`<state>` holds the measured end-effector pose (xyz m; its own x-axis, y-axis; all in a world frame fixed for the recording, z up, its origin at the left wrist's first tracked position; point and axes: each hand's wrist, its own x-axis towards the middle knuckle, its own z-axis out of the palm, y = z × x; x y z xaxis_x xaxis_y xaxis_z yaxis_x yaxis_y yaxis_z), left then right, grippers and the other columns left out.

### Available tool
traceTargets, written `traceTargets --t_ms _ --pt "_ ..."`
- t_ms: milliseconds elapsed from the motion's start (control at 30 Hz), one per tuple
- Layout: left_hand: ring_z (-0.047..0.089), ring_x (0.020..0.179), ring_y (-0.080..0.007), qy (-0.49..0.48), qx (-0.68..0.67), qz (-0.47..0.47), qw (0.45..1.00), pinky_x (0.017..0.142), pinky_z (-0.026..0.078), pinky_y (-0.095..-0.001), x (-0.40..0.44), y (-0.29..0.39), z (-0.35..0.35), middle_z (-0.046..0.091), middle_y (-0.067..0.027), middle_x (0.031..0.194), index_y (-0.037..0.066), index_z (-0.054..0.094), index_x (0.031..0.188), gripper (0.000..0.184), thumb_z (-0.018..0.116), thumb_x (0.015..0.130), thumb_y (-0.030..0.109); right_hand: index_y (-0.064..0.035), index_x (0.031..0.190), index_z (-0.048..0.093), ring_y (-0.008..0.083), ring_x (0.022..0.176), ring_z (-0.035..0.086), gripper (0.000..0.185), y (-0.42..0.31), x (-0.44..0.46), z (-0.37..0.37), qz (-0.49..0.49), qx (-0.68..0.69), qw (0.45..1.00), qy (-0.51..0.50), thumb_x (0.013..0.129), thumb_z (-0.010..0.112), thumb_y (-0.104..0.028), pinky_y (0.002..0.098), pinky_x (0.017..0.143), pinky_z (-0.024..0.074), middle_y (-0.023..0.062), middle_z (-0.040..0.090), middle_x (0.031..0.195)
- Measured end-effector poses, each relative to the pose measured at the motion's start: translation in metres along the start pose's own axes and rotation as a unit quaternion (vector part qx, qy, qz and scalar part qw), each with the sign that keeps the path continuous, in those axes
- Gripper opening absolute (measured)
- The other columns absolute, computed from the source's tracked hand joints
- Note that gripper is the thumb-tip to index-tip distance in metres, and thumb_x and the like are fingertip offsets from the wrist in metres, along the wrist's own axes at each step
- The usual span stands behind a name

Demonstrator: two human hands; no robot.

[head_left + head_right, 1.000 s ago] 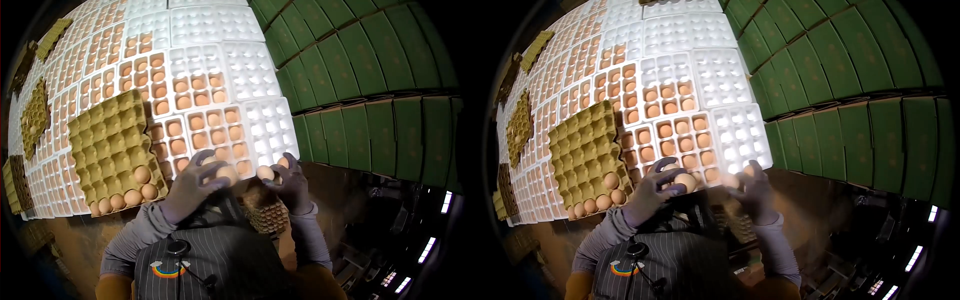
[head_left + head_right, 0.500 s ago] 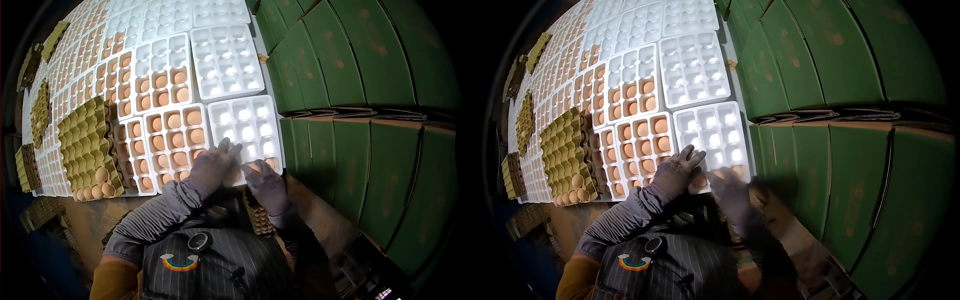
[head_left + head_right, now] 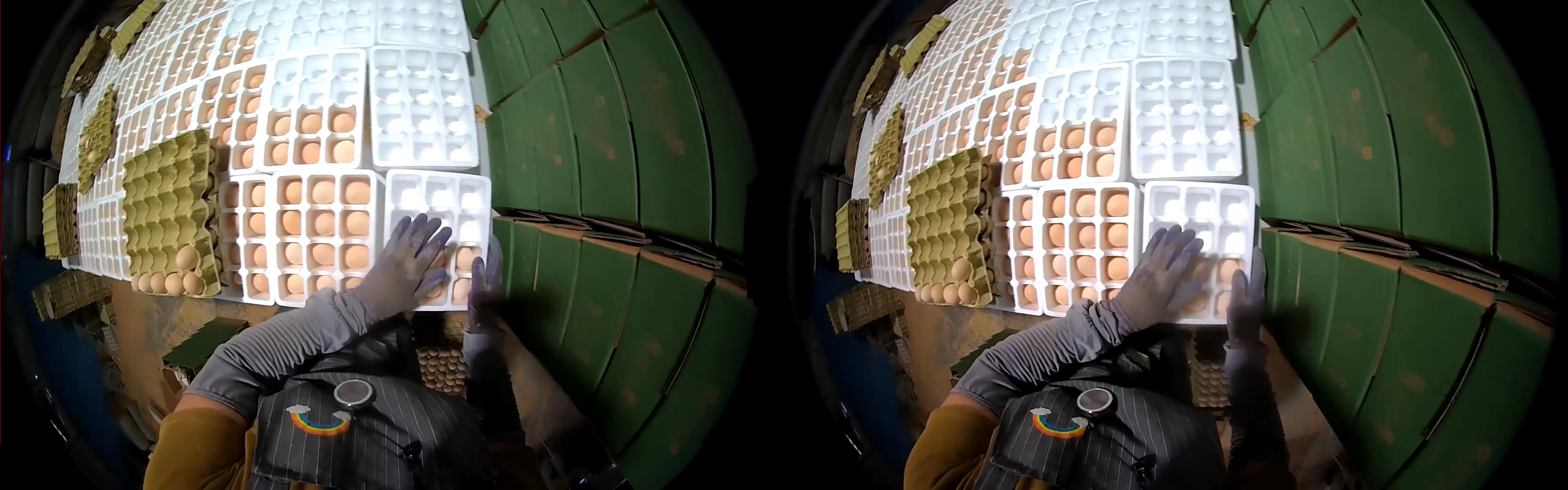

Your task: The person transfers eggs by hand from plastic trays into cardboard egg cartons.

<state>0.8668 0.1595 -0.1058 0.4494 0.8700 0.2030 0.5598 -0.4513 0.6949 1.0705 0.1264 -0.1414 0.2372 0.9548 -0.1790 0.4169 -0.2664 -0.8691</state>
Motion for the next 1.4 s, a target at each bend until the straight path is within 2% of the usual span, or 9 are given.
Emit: traceTargets --t_ms 267,467,667,867,1000,1067,1200,1300,1400 --pt "0.053 0.130 -0.0347 0.010 -0.031 -0.037 0.999 0.111 0.045 -0.0482 -0.149 -0.014 -0.165 0.055 -0.0150 0.138 0.008 0.055 0.139 0.051 0.071 0.092 0.024 -0.0004 0.139 0.052 0.0341 0.128 0.052 0.051 -0.065 -0.005 0.028 -0.168 -0.170 0.970 0.039 0.091 0.066 -0.010 0.0432 0.108 0.0421 0.0194 0.055 0.136" --pt "0.055 0.125 -0.0376 0.212 0.216 -0.238 0.923 0.104 0.048 -0.0477 -0.281 -0.068 -0.302 0.065 -0.0138 0.121 0.007 0.061 0.130 0.050 0.078 0.084 0.017 -0.0080 0.119 0.065 0.0341 0.107 0.062 0.041 -0.212 -0.068 0.194 -0.478 -0.093 0.836 -0.252 0.081 0.079 -0.013 0.0460 0.094 0.0509 0.0113 0.065 0.116" --pt "0.055 0.123 -0.0361 0.038 0.300 -0.214 0.929 0.107 0.045 -0.0480 -0.363 -0.153 -0.386 0.066 -0.0092 0.124 0.007 0.063 0.127 0.048 0.078 0.083 0.022 -0.0120 0.120 0.061 0.0303 0.110 0.057 0.039 -0.261 -0.087 0.320 -0.500 -0.189 0.783 -0.319 0.082 0.072 -0.015 0.0461 0.104 0.0420 0.0084 0.060 0.112" --pt "0.061 0.117 -0.0304 0.091 0.083 -0.201 0.972 0.101 0.050 -0.0398 -0.371 -0.175 -0.406 0.065 -0.0126 0.118 0.007 0.063 0.126 0.042 0.074 0.089 0.022 0.0025 0.121 0.064 0.0217 0.112 0.064 0.036 -0.290 -0.091 0.290 0.038 0.190 0.914 -0.356 0.088 0.064 -0.014 0.0333 0.097 0.0513 0.0097 0.066 0.114" --pt "0.063 0.095 -0.0196 0.323 -0.515 -0.305 0.733 0.084 0.054 -0.0338 -0.370 -0.166 -0.404 0.064 -0.0114 0.108 0.002 0.062 0.109 0.016 0.058 0.099 0.013 -0.0059 0.112 0.063 0.0149 0.089 0.066 0.028 -0.288 -0.105 0.281 -0.230 -0.078 0.886 -0.396 0.087 0.069 -0.018 0.0291 0.079 0.0544 0.0061 0.061 0.106" --pt "0.062 0.100 -0.0196 0.112 -0.169 -0.284 0.937 0.085 0.054 -0.0358 -0.344 -0.153 -0.400 0.062 -0.0123 0.112 0.004 0.061 0.111 0.030 0.067 0.097 0.031 -0.0048 0.116 0.063 0.0133 0.091 0.062 0.036 -0.291 -0.135 0.293 -0.376 -0.406 0.753 -0.357 0.084 0.075 -0.014 0.0300 0.080 0.0527 0.0042 0.062 0.098" --pt "0.065 0.099 -0.0232 -0.014 0.199 -0.211 0.957 0.087 0.055 -0.0360 -0.337 -0.152 -0.387 0.061 -0.0108 0.120 0.008 0.062 0.124 0.043 0.076 0.090 0.030 -0.0053 0.119 0.063 0.0129 0.095 0.063 0.039 -0.276 -0.131 0.295 -0.386 -0.420 0.742 -0.352 0.084 0.076 -0.015 0.0295 0.082 0.0529 0.0062 0.065 0.104" --pt "0.068 0.097 -0.0206 0.056 -0.157 -0.332 0.929 0.079 0.057 -0.0295 -0.342 -0.158 -0.402 0.064 -0.0123 0.126 0.002 0.062 0.126 0.038 0.071 0.094 0.020 -0.0057 0.122 0.062 0.0229 0.111 0.066 0.047 -0.287 -0.122 0.280 0.048 0.011 0.900 -0.432 0.078 0.077 -0.010 0.0320 0.092 0.0530 0.0074 0.064 0.119" --pt "0.067 0.106 -0.0199 0.088 -0.510 -0.463 0.720 0.083 0.057 -0.0275 -0.326 -0.145 -0.424 0.067 -0.0124 0.123 -0.001 0.065 0.122 0.032 0.068 0.094 0.014 -0.0051 0.120 0.063 0.0253 0.118 0.062 0.044 -0.278 -0.129 0.297 -0.243 0.034 0.876 -0.415 0.078 0.075 -0.006 0.0333 0.094 0.0527 0.0109 0.059 0.129"
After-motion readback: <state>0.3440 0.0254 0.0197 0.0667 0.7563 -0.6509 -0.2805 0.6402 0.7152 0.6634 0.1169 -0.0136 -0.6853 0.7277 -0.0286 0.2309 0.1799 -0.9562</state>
